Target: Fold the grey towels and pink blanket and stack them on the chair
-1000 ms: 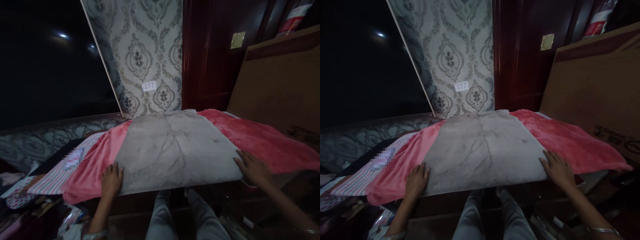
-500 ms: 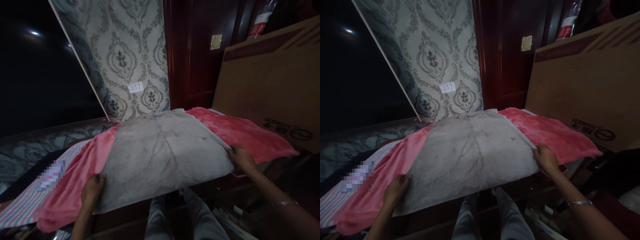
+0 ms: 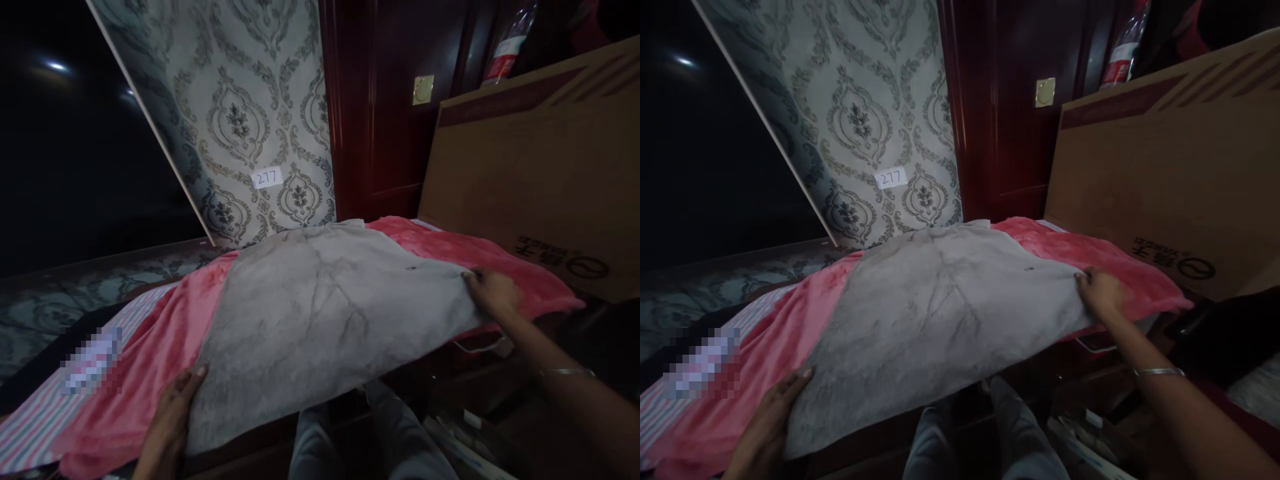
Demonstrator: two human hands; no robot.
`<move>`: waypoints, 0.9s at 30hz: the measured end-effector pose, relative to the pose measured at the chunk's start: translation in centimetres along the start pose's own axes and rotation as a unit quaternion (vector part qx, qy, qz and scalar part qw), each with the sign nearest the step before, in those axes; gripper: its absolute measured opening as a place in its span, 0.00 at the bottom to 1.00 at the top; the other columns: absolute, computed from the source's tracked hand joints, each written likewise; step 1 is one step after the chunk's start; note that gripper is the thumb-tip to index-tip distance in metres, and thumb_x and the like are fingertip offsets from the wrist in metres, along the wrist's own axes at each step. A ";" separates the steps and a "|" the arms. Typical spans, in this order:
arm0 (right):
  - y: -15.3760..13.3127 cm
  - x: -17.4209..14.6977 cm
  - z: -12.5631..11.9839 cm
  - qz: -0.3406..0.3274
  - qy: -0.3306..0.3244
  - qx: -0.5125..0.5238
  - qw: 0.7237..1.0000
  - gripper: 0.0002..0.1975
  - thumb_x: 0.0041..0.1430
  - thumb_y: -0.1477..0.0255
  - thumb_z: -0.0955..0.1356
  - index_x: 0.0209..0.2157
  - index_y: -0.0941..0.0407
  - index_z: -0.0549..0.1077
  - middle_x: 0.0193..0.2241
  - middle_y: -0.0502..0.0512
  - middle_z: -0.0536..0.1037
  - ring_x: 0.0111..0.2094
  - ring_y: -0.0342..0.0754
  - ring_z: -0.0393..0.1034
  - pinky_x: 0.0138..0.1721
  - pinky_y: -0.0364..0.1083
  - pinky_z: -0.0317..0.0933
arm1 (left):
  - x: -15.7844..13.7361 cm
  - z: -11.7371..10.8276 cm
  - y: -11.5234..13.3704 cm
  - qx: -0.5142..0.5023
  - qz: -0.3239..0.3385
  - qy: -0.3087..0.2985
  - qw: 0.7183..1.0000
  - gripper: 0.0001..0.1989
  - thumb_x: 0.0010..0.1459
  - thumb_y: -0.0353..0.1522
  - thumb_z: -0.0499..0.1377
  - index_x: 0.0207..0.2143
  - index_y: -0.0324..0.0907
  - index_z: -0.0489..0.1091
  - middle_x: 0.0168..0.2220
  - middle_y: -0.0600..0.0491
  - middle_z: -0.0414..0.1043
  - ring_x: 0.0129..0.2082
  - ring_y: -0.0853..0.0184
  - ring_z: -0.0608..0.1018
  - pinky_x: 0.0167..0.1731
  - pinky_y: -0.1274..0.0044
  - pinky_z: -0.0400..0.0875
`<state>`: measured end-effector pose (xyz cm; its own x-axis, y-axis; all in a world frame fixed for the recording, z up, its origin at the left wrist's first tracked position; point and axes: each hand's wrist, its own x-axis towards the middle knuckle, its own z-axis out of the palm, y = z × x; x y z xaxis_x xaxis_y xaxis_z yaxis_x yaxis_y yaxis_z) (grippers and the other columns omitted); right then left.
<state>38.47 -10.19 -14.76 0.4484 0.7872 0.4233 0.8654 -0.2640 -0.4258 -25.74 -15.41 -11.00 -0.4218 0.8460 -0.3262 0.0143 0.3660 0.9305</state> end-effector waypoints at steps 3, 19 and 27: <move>-2.4 -2.8 1.7 0.004 0.044 -0.004 0.999 0.23 0.58 0.68 0.59 0.46 0.63 0.78 0.43 0.76 0.76 0.46 0.69 0.71 0.44 0.62 0.66 | 0.1 -0.1 -1.6 -0.025 -0.016 -0.024 0.999 0.13 0.53 0.37 0.61 0.41 0.43 0.72 0.33 0.49 0.80 0.34 0.58 0.83 0.32 0.70 0.78; -31.5 -22.8 4.0 -0.446 -0.181 0.370 0.795 0.42 0.55 0.72 0.67 0.70 0.56 0.52 0.67 0.65 0.58 0.67 0.58 0.53 0.64 0.60 0.54 | -9.8 5.6 1.8 -0.220 0.068 -0.162 0.960 0.30 0.37 0.36 0.75 0.46 0.41 0.75 0.38 0.47 0.82 0.41 0.52 0.83 0.40 0.68 0.78; -24.4 -18.6 -1.3 -0.319 -0.049 0.484 0.813 0.13 0.62 0.65 0.65 0.40 0.53 0.80 0.34 0.55 0.82 0.35 0.51 0.78 0.37 0.45 0.72 | -4.8 8.9 -1.6 -0.263 0.031 -0.300 0.917 0.19 0.54 0.42 0.66 0.43 0.39 0.76 0.35 0.45 0.81 0.37 0.57 0.83 0.37 0.70 0.78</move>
<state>9.31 -19.11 -11.23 -0.0845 0.6448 0.7596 0.3115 0.7413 -0.5946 -15.69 -16.62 -12.37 0.1413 0.9775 -0.1568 -0.4843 0.2064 0.8502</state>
